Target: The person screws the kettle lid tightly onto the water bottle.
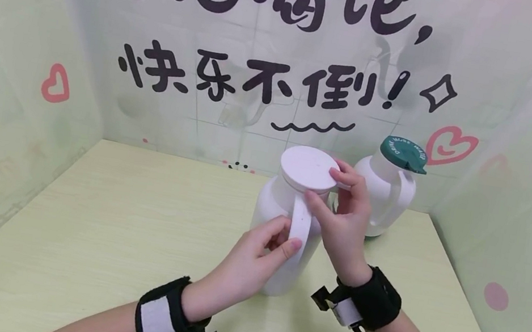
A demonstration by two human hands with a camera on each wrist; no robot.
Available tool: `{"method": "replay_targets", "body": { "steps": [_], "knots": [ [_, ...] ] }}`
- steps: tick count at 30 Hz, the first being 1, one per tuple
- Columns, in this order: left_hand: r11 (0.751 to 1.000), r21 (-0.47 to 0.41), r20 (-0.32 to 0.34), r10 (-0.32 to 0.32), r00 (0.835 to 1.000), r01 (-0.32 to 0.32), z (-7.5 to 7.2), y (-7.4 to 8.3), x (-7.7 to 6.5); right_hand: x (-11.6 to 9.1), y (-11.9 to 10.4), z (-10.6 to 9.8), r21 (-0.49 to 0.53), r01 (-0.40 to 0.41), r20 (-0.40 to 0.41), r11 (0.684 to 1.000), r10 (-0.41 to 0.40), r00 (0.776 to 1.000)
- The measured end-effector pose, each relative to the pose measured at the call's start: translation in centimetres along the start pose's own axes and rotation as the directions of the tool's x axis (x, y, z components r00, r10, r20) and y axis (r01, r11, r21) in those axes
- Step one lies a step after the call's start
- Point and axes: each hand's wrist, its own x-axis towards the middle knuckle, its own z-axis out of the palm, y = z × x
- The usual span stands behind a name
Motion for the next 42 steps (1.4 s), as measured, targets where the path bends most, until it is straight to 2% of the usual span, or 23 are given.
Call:
{"method": "replay_targets", "body": {
  "steps": [4, 7, 12, 18, 20, 23, 25, 28, 30, 32, 34, 37, 40, 42],
  "knots": [
    [1.0, -0.001, -0.002, -0.003, 1.0, 0.003, 0.0, 0.0, 0.0, -0.2, -0.4, 0.2, -0.09, 0.008, -0.019, 0.996, -0.01, 1.0],
    [1.0, -0.004, 0.002, -0.011, 1.0, 0.011, 0.0, 0.0, 0.0, -0.3, -0.9, 0.3, -0.223, 0.012, -0.035, 0.975, -0.02, 0.999],
    [1.0, -0.004, 0.005, -0.014, 1.0, 0.014, 0.0, 0.0, 0.0, -0.1, -2.0, 0.2, -0.431, 0.006, -0.019, 0.902, -0.015, 1.0],
    [1.0, -0.001, 0.004, -0.011, 1.0, 0.011, 0.0, 0.0, 0.0, 0.4, -3.4, 0.2, -0.579, 0.031, 0.041, 0.815, -0.009, 0.999],
    [1.0, -0.001, 0.004, -0.007, 1.0, 0.007, 0.0, 0.0, 0.0, 0.6, -3.9, 0.1, -0.63, 0.037, 0.071, 0.776, 0.011, 0.997],
    [1.0, -0.002, 0.006, -0.007, 1.0, 0.007, 0.0, 0.0, 0.0, 1.1, -4.5, -0.3, -0.672, 0.042, 0.13, 0.739, 0.062, 0.99],
    [1.0, -0.001, 0.007, -0.004, 1.0, 0.004, 0.0, 0.0, 0.0, 1.6, -4.9, -0.7, -0.676, 0.05, 0.18, 0.735, 0.099, 0.979],
    [1.0, 0.001, 0.007, -0.007, 1.0, 0.007, 0.0, -0.1, 0.0, 2.8, -5.4, -1.4, -0.648, 0.098, 0.274, 0.755, 0.111, 0.955],
    [1.0, 0.005, 0.008, -0.007, 1.0, 0.007, 0.0, -0.1, 0.0, 3.9, -5.6, -1.9, -0.609, 0.168, 0.364, 0.775, 0.085, 0.927],
    [1.0, 0.007, 0.01, -0.009, 1.0, 0.009, 0.0, -0.2, 0.0, 5.3, -5.7, -2.3, -0.557, 0.249, 0.472, 0.792, 0.055, 0.88],
    [1.0, 0.007, 0.011, -0.006, 1.0, 0.006, 0.0, -0.2, 0.0, 6.7, -5.9, -2.8, -0.504, 0.314, 0.581, 0.804, 0.047, 0.812],
    [1.0, 0.004, 0.011, -0.003, 1.0, 0.003, 0.0, -0.2, 0.0, 8.6, -6.4, -3.1, -0.459, 0.343, 0.708, 0.82, 0.103, 0.699],
    [1.0, 0.005, 0.01, 0.006, 1.0, -0.006, 0.0, -0.1, -0.1, 10.1, -6.9, -3.3, -0.475, 0.333, 0.771, 0.814, 0.204, 0.603],
    [1.0, 0.008, 0.01, 0.006, 1.0, -0.006, -0.1, -0.1, -0.1, 10.9, -7.1, -3.2, -0.502, 0.319, 0.789, 0.804, 0.275, 0.55]
  ]
}}
